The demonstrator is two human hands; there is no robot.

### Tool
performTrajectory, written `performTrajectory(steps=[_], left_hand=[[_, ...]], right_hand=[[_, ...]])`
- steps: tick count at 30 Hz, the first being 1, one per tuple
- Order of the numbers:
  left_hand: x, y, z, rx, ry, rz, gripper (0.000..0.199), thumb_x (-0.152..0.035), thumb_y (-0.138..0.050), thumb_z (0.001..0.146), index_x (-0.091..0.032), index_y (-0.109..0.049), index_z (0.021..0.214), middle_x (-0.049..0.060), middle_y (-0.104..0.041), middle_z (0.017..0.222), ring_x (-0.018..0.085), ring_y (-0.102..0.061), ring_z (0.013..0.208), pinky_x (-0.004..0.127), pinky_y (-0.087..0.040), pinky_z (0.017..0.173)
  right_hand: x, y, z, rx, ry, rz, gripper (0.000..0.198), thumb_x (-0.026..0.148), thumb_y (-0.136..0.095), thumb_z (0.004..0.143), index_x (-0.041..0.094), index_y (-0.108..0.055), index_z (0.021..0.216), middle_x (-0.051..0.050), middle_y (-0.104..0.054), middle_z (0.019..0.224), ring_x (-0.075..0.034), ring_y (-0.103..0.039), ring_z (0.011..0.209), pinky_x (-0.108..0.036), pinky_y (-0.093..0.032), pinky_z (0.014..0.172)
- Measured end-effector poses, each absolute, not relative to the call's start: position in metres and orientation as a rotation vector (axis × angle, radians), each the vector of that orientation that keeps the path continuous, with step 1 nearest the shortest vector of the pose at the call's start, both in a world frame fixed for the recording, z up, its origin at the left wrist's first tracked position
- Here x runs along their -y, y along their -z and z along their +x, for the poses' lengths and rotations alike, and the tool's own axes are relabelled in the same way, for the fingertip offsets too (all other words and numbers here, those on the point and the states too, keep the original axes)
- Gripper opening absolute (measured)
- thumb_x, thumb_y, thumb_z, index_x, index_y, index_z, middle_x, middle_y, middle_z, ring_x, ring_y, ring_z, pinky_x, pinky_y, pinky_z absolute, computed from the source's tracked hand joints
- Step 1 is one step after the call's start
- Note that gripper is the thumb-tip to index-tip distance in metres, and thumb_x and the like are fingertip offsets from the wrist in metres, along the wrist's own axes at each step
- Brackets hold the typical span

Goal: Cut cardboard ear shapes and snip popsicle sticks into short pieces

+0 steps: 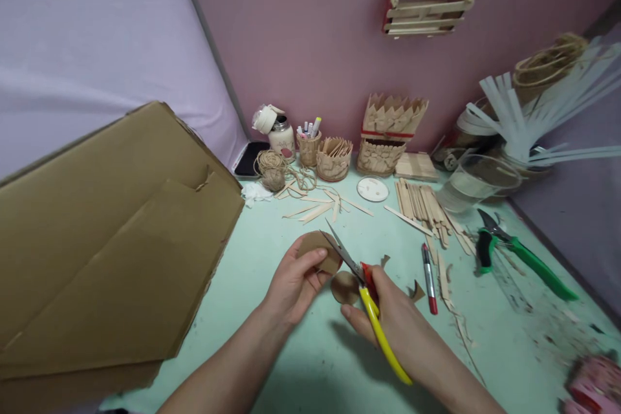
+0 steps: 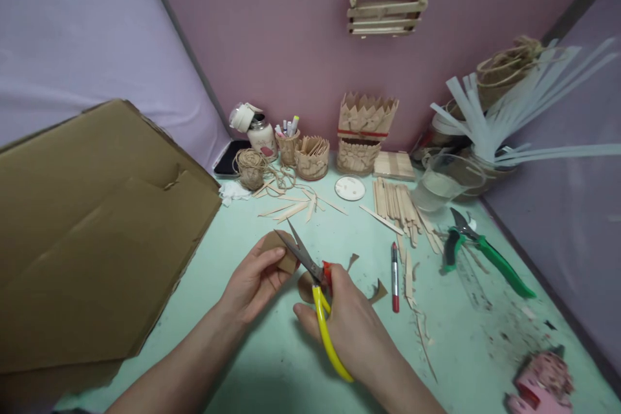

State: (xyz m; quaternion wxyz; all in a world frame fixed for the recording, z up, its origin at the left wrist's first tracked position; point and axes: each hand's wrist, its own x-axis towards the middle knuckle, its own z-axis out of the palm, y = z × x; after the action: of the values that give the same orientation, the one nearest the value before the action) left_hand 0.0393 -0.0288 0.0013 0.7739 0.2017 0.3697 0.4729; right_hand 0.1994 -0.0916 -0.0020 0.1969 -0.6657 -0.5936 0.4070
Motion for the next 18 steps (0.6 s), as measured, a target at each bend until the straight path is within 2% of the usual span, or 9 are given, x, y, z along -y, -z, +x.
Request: performTrajectory(steps=[6,18], left_hand=[[0.0294,0.0007,0.0403,-0.793,-0.945,0.456,0.026,-0.018,-0.076,0.07,-0.013,-0.064,0.093,0.003,-0.068,0.083,0.012,-0.064,0.074,0.022,-0.052,0.066],[0.0278,0.0039,0.0398,-0.842,-0.891,0.496,0.031,-0.02,-0.078,0.07,-0.014,-0.063,0.097,0.004,-0.068,0.089,0.012,-0.063,0.077,0.024,-0.053,0.072]], right_hand=[[0.0926,-0.002,0.201,1.642,-1.172,-1.865,0.033,0.043,-0.061,0.077,0.023,-0.043,0.096,-0.004,-0.06,0.088,-0.022,-0.056,0.075,-0.031,-0.041,0.065],[0.0976,0.0028,0.2058,1.669,-1.22,-1.773,0.027,0.047,-0.057,0.081,0.024,-0.043,0.086,-0.001,-0.06,0.076,-0.02,-0.053,0.065,-0.029,-0.038,0.059]])
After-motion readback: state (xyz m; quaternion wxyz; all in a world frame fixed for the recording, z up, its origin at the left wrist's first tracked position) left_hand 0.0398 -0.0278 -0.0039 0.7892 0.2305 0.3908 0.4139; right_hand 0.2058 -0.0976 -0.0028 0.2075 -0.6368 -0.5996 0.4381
